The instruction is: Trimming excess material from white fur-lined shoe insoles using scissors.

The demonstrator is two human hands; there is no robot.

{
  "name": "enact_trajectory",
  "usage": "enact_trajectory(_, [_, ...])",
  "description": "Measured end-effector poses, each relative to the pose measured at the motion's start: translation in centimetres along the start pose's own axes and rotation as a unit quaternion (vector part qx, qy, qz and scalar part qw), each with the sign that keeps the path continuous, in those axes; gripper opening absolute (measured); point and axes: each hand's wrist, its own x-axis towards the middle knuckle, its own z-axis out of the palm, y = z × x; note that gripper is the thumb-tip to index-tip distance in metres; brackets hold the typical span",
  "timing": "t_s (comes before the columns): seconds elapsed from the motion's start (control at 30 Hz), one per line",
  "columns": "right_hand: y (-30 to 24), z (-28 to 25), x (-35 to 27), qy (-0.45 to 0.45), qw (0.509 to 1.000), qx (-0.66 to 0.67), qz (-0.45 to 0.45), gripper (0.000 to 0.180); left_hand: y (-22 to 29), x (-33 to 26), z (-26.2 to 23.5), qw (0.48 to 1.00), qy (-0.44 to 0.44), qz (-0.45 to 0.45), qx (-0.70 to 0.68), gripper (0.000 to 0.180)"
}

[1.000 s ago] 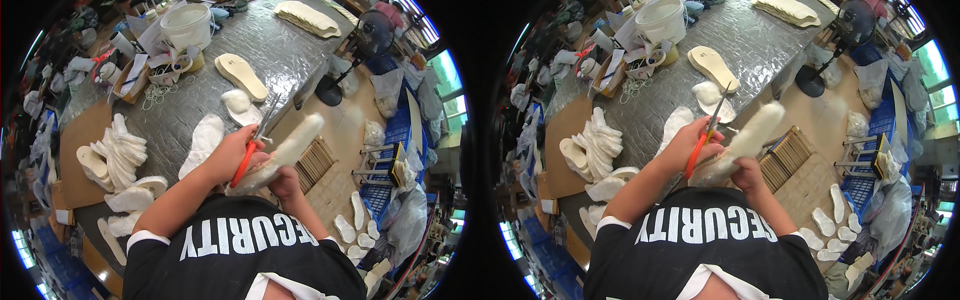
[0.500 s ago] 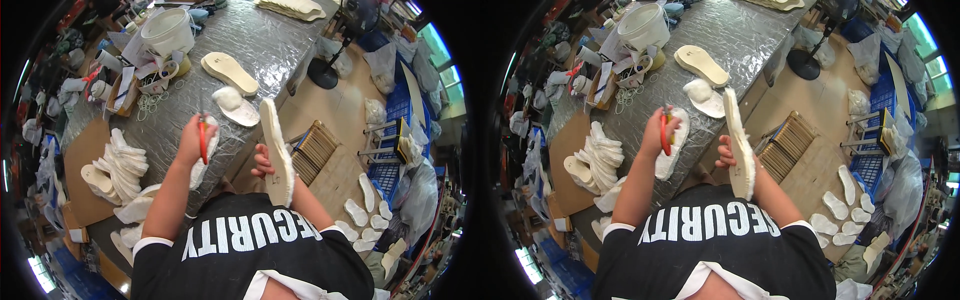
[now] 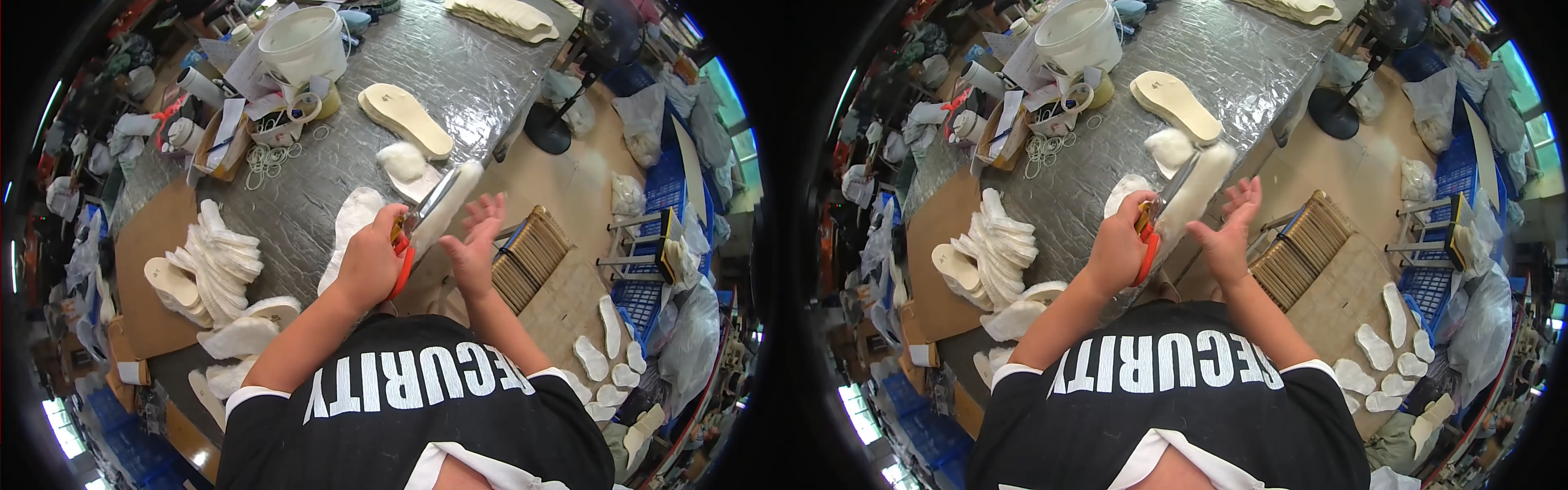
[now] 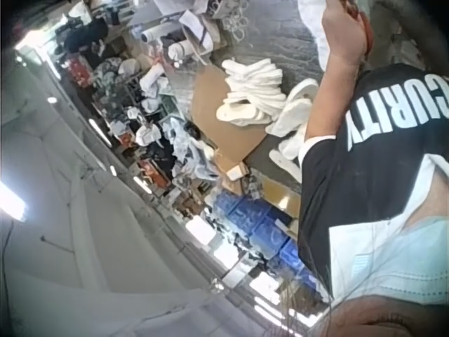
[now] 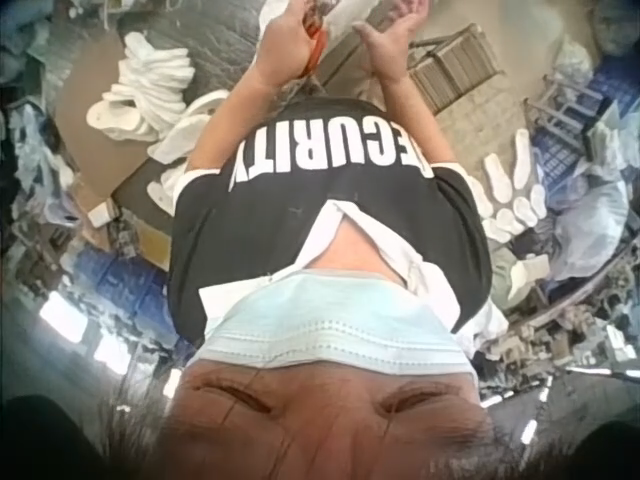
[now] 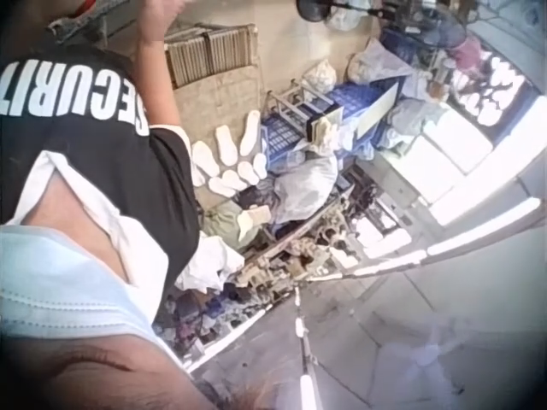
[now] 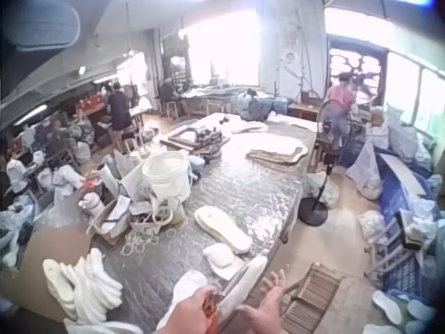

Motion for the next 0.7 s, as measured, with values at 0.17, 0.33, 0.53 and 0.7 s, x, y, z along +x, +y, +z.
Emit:
enact_trajectory(0.17, [-7.5, 2.1, 0.9, -0.203, 0.666, -0.615, -0.370, 0.064, 0.4, -1.8, -1.6, 0.999, -0.011, -0.036, 0.021, 0.055])
enact_trajectory(0.33, [-7.7, 3.5, 1.1, -0.270, 0.648, -0.651, -0.289, 0.031, 1.3, -2.6, -2.8, 0.997, -0.020, -0.071, 0.012, 0.067])
enact_trajectory(0.53, [-6.1, 1.9, 0.9, -0.321, 0.643, -0.615, -0.325, 0.015, 1.3, -3.2, -4.4, 0.990, -0.076, -0.073, -0.093, 0.071])
enact_trajectory(0.7, [-7.1, 2.6, 0.2, -0.134, 0.795, -0.451, -0.383, 0.055, 2.3, -3.5, -5.5, 0.989, -0.036, -0.086, -0.111, 0.072])
